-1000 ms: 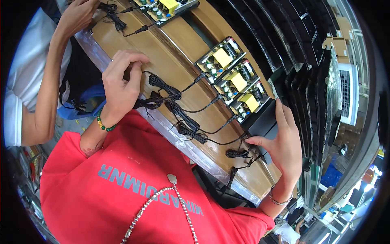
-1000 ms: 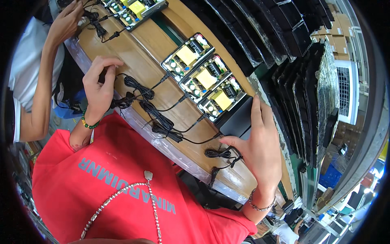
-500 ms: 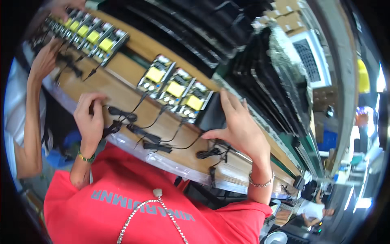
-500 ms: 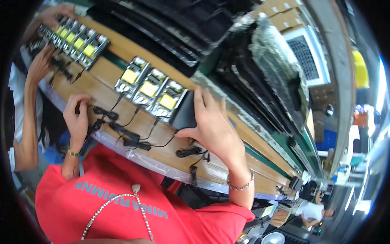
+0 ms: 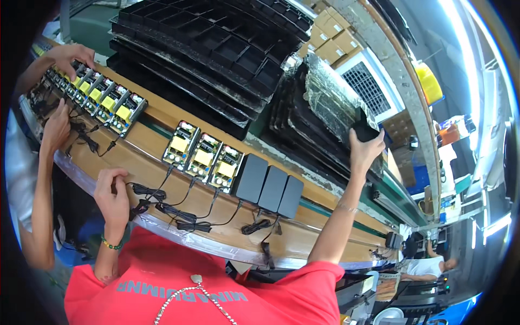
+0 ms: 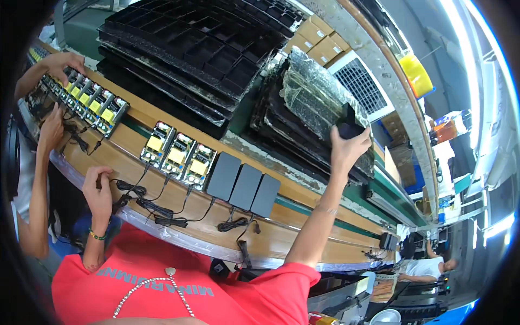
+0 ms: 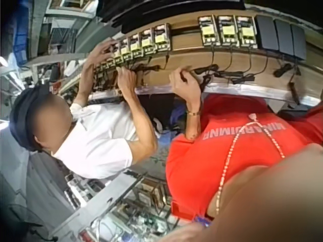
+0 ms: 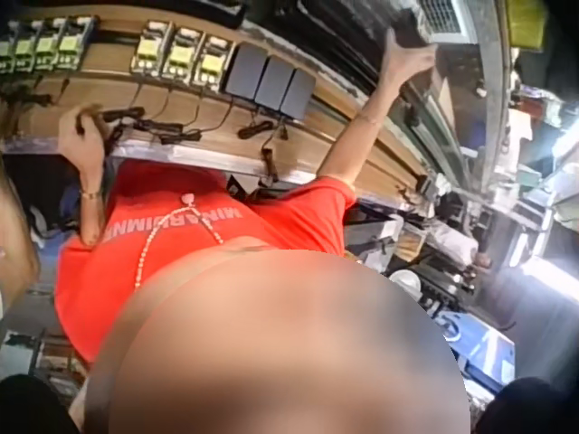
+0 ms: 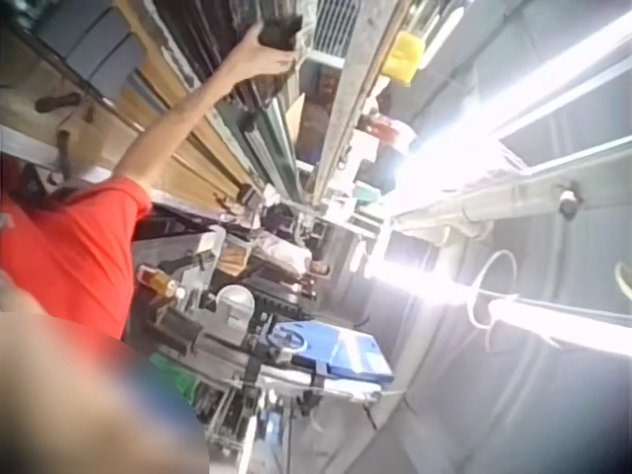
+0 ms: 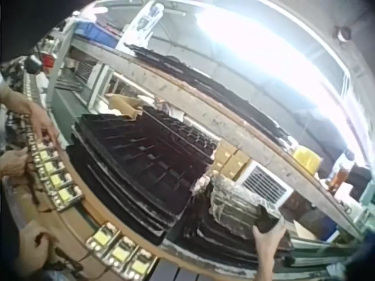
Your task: The recorder is assembling small electronic modules by inserting components into housings and connecting wires on a manual production line.
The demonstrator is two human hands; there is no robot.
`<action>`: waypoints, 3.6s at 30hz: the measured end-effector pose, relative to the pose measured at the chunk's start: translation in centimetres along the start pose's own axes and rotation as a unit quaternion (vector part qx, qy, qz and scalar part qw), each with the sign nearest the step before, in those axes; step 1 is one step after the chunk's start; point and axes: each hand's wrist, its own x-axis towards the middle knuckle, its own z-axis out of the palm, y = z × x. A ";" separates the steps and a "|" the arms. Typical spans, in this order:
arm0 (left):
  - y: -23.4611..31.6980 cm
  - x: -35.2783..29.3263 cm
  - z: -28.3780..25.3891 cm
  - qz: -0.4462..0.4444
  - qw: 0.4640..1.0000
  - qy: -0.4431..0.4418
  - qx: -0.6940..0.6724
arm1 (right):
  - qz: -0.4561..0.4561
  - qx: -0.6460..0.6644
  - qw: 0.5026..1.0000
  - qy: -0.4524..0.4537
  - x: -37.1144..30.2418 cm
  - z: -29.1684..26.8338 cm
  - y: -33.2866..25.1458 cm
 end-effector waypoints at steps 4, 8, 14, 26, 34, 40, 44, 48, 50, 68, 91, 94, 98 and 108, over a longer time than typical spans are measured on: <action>-0.4 -0.1 0.0 -0.003 1.000 0.006 0.005 | -0.105 0.023 0.993 0.041 -3.9 -4.4 -7.7; 0.3 0.0 0.0 -0.007 1.000 -0.001 -0.003 | -0.091 0.120 0.988 0.020 -5.5 -8.6 -10.9; -0.2 -0.1 0.2 0.000 1.000 0.011 -0.015 | -0.239 0.057 0.965 -0.091 -5.7 -11.2 -15.2; 0.3 0.2 0.1 0.047 0.998 0.040 -0.012 | -0.407 -0.037 0.788 -0.461 -8.8 -11.3 -25.3; 0.0 0.0 0.2 0.054 0.997 0.042 -0.022 | -0.449 -0.139 0.700 -0.538 -9.5 -8.0 -30.6; -0.1 -0.2 -0.2 0.040 0.999 0.010 -0.022 | -0.411 -0.227 0.632 -0.616 -10.0 -7.4 -33.0; -0.1 -0.2 -0.1 0.052 0.998 0.016 -0.032 | -0.429 -0.174 0.656 -0.597 -11.5 -5.7 -32.0; -0.3 -0.1 -0.3 0.054 0.998 0.018 -0.030 | -0.481 -0.051 0.731 -0.481 -11.0 -6.0 -28.3; -0.3 -0.1 -0.2 0.057 0.998 0.013 -0.034 | -0.425 0.018 0.723 -0.544 -10.0 -6.3 -25.7; -0.2 -0.2 0.2 0.057 0.998 0.024 -0.034 | -0.315 -0.004 0.706 -0.634 -9.7 -5.3 -25.3; 0.8 0.8 -0.2 0.061 0.997 0.008 -0.048 | -0.315 0.073 0.722 -0.611 -9.8 -5.5 -24.4; 0.7 0.2 -0.3 0.032 0.999 -0.016 -0.019 | -0.340 0.105 0.712 -0.606 -9.9 -5.0 -23.6; 0.6 0.1 -0.2 0.057 0.998 -0.022 -0.028 | -0.296 0.125 0.718 -0.618 -10.0 -4.7 -22.9; 0.5 -0.4 0.3 0.020 1.000 0.004 -0.023 | 0.033 -0.240 0.965 -0.098 5.3 1.9 -4.7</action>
